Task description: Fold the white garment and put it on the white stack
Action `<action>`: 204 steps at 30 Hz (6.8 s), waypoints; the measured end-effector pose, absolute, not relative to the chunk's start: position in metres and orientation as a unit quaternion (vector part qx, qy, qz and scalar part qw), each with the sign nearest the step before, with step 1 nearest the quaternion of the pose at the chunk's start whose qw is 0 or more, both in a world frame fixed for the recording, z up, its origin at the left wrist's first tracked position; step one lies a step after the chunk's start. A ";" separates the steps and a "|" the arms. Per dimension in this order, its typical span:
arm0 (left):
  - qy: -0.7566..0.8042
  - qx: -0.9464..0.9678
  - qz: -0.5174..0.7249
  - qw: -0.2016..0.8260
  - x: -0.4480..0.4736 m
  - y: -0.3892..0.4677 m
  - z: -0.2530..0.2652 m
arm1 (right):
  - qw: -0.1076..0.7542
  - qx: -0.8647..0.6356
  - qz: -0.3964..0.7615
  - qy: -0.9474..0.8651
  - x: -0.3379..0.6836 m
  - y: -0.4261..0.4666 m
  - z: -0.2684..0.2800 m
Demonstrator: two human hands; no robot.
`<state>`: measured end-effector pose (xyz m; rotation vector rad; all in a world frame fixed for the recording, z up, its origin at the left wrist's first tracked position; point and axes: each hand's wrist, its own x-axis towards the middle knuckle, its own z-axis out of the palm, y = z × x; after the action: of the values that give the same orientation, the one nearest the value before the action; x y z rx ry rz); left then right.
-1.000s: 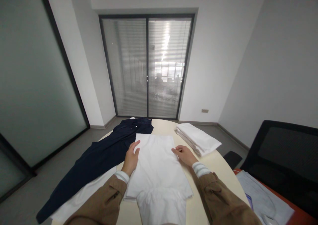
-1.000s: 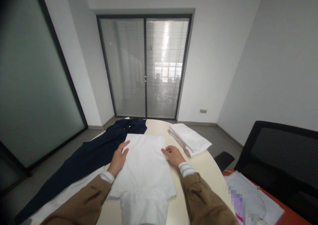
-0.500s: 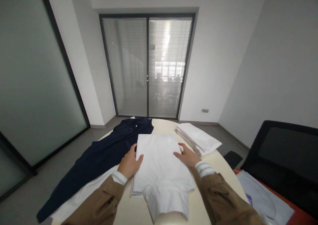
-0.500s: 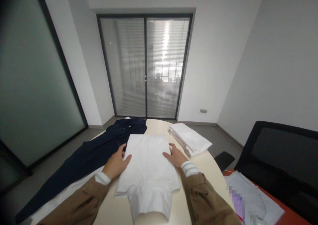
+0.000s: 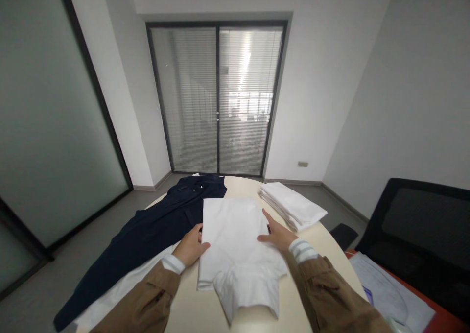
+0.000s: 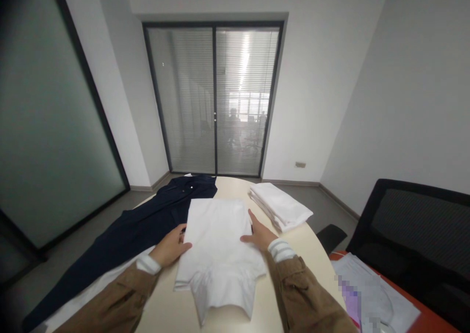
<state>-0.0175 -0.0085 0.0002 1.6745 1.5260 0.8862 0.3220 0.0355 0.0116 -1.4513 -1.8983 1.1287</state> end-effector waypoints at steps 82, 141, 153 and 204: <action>0.366 0.908 0.178 -0.096 0.027 -0.066 0.041 | 0.191 -0.415 0.423 -0.782 0.358 0.010 0.038; 0.499 0.833 0.239 0.028 0.047 -0.042 0.022 | 0.056 -0.603 0.075 -0.793 0.233 -0.007 0.002; 0.578 0.791 0.199 -0.004 0.043 -0.023 -0.010 | 0.022 -0.635 0.041 -0.771 0.196 -0.010 0.051; 0.459 0.453 0.562 0.518 0.025 0.003 -0.008 | 0.051 -0.740 0.072 -0.667 0.256 0.004 -0.006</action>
<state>0.0249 0.0030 -0.0082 1.0861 1.1022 1.3483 0.2561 0.0042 -0.0055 -2.2515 -2.0302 0.2181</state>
